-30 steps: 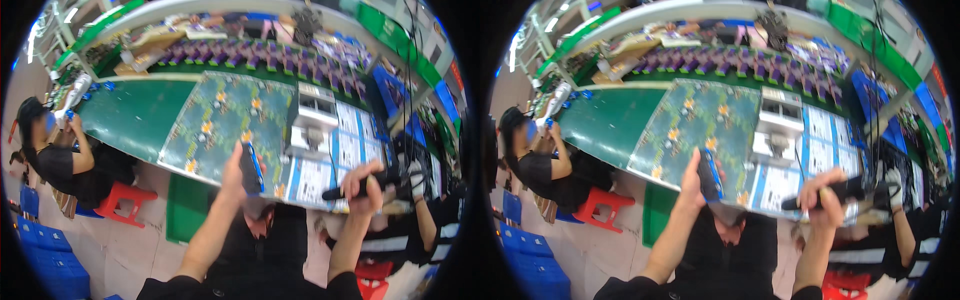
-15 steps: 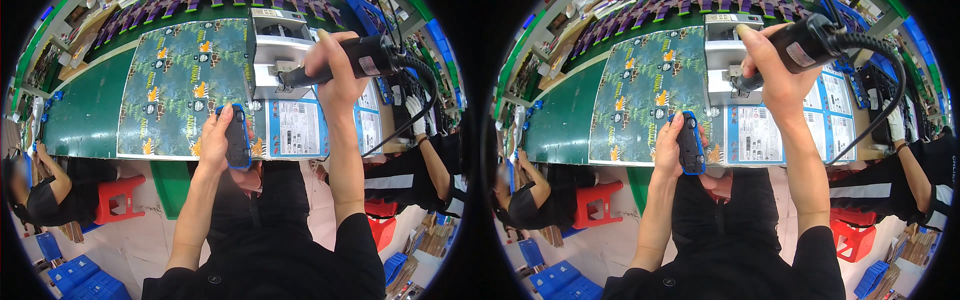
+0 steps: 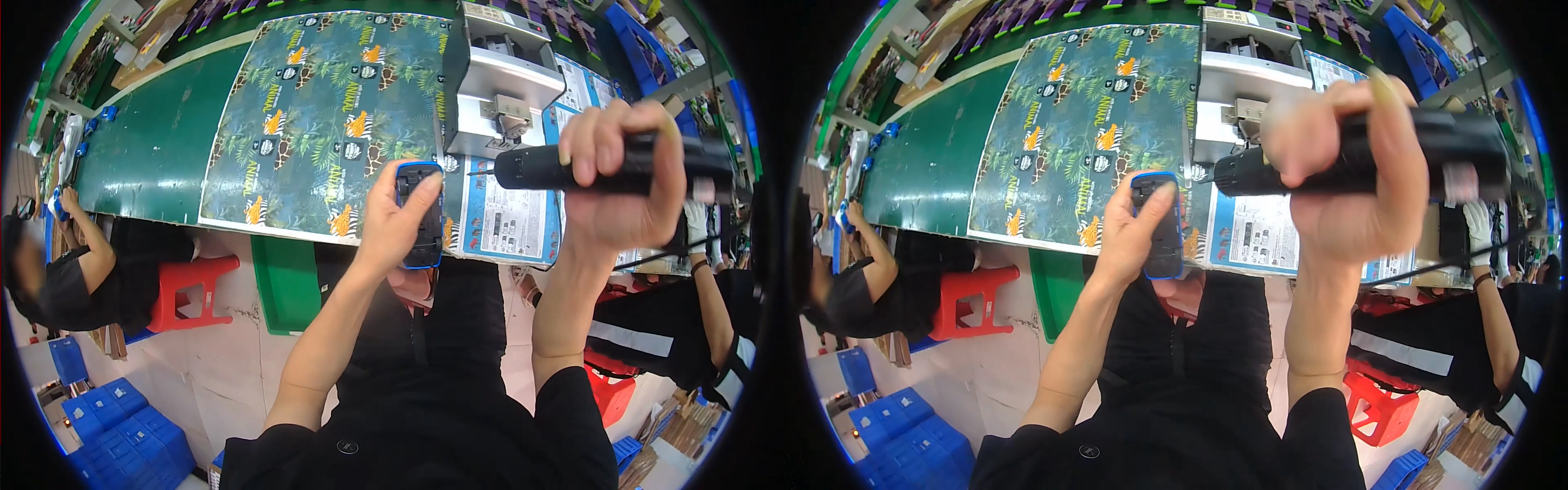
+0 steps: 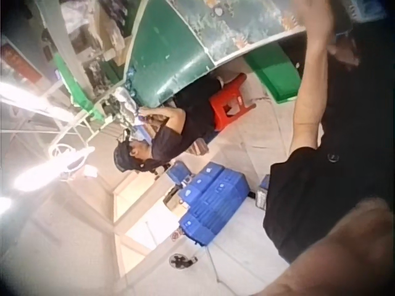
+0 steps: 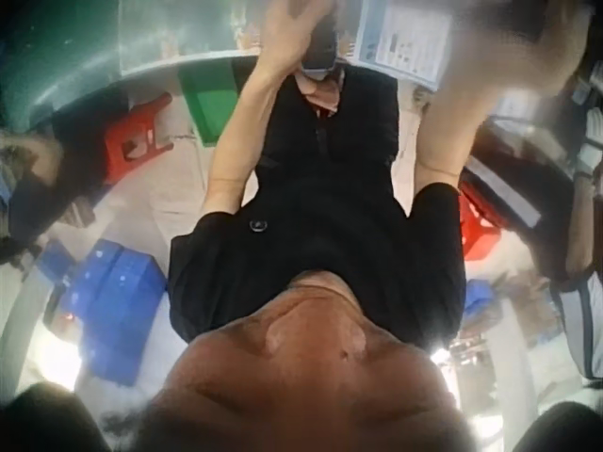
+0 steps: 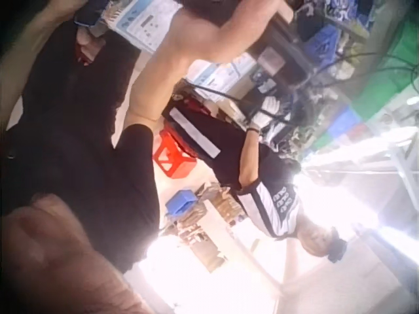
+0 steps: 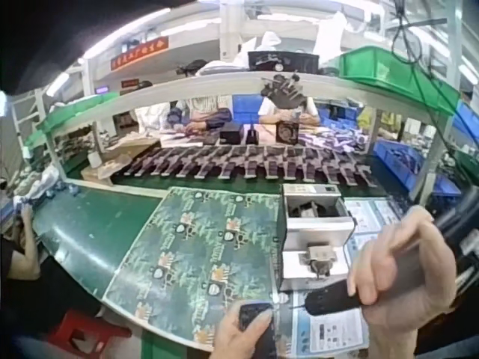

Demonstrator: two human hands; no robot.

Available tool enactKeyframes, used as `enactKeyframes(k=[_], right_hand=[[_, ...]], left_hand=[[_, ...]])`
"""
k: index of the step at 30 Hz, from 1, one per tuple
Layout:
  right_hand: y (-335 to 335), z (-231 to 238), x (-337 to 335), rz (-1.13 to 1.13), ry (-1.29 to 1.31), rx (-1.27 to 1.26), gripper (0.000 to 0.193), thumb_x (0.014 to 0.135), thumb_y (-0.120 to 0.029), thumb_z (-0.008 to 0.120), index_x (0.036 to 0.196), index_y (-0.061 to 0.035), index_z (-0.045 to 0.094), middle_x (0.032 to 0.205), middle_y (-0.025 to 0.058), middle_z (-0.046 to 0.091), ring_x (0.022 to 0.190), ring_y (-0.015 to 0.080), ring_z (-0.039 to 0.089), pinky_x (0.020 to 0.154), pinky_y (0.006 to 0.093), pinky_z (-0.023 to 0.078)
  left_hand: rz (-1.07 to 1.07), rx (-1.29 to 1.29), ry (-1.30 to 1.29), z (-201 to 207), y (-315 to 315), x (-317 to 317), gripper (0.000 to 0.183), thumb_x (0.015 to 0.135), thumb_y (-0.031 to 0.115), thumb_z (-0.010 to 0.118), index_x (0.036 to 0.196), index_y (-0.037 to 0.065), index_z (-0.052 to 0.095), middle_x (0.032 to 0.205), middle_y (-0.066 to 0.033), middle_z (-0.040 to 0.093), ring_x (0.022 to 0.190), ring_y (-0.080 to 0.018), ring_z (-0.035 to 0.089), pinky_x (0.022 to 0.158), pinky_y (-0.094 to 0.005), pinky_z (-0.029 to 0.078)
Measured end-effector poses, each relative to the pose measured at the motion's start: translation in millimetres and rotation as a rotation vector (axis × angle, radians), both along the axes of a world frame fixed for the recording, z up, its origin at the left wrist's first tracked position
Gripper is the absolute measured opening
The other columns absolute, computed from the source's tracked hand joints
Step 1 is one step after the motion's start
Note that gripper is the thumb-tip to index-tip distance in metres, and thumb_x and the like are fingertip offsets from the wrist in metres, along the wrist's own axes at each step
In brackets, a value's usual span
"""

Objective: Assembling plastic toy cars using an electric screwdriver on a manufacturing production line.

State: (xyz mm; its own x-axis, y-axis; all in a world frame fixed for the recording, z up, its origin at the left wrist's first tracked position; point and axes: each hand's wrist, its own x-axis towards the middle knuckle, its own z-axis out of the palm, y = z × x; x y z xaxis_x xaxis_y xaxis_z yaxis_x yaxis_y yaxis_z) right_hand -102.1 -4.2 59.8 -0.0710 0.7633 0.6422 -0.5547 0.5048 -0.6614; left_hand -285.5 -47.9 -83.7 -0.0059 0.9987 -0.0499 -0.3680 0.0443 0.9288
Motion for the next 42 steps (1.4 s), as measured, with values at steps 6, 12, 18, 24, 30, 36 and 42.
enactKeyframes(k=[6,12,18,24,30,36,42], right_hand=[[-21.1,-11.4,-29.8,0.034,0.029,0.107,0.022,0.096,-0.023,0.046,0.099,-0.0013,0.051,0.069,0.0090,0.052,0.055,0.0186,0.052,0.062,0.0357,0.047],[-31.8,-20.4,-43.5,-0.038,-0.041,0.044,0.018,0.091,-0.017,0.058,0.097,-0.0010,0.050,0.070,0.0096,0.054,0.058,0.0182,0.054,0.062,0.0342,0.049],[-29.4,-27.5,-46.3,-0.094,-0.083,0.019,0.023,0.090,-0.020,0.063,0.095,-0.0015,0.049,0.069,0.0094,0.054,0.059,0.0180,0.055,0.064,0.0339,0.050],[-34.2,-37.7,-50.1,-0.034,-0.074,-0.052,0.024,0.084,-0.014,0.068,0.093,-0.0028,0.049,0.072,0.0094,0.056,0.063,0.0187,0.055,0.066,0.0328,0.048],[-28.0,-45.7,-46.4,0.048,-0.105,0.011,0.027,0.078,-0.007,0.072,0.092,-0.0038,0.050,0.076,0.0102,0.057,0.066,0.0180,0.054,0.068,0.0322,0.048],[-28.3,-44.8,-46.8,0.058,-0.083,-0.026,0.026,0.077,-0.007,0.072,0.091,-0.0036,0.050,0.076,0.0101,0.057,0.066,0.0175,0.054,0.068,0.0325,0.048],[-32.8,-43.9,-43.7,0.038,-0.052,-0.039,0.026,0.079,-0.010,0.071,0.092,-0.0035,0.050,0.076,0.0101,0.057,0.067,0.0177,0.055,0.069,0.0342,0.048]], left_hand=[[0.027,0.050,0.097,-0.7,-8.1,0.5,0.028,0.093,0.019,0.068,0.109,-0.001,0.058,0.087,-0.0037,0.066,0.075,-0.0074,0.061,0.065,-0.0244,0.052],[0.031,0.002,0.038,4.0,-8.3,5.0,0.022,0.092,0.015,0.068,0.105,-0.001,0.062,0.087,-0.0051,0.069,0.074,-0.0076,0.062,0.065,-0.0250,0.052],[0.060,0.041,0.055,6.6,-8.0,6.0,0.018,0.090,0.011,0.070,0.101,-0.002,0.065,0.084,-0.0041,0.069,0.073,-0.0071,0.062,0.066,-0.0248,0.052],[0.040,0.005,0.054,5.1,-4.9,5.4,0.017,0.089,0.010,0.070,0.101,-0.002,0.065,0.082,-0.0034,0.068,0.073,-0.0063,0.061,0.065,-0.0243,0.051],[0.045,0.025,0.117,7.7,-3.5,5.0,0.018,0.088,0.009,0.071,0.100,-0.002,0.066,0.081,-0.0027,0.068,0.073,-0.0063,0.061,0.065,-0.0239,0.050],[0.055,0.012,0.063,6.6,-4.5,6.6,0.016,0.087,0.007,0.070,0.100,-0.002,0.066,0.082,-0.0022,0.068,0.073,-0.0056,0.060,0.065,-0.0236,0.050],[0.043,0.039,0.080,7.3,-4.6,7.8,0.016,0.087,0.005,0.070,0.100,-0.002,0.066,0.084,-0.0020,0.068,0.074,-0.0057,0.060,0.066,-0.0233,0.050]])
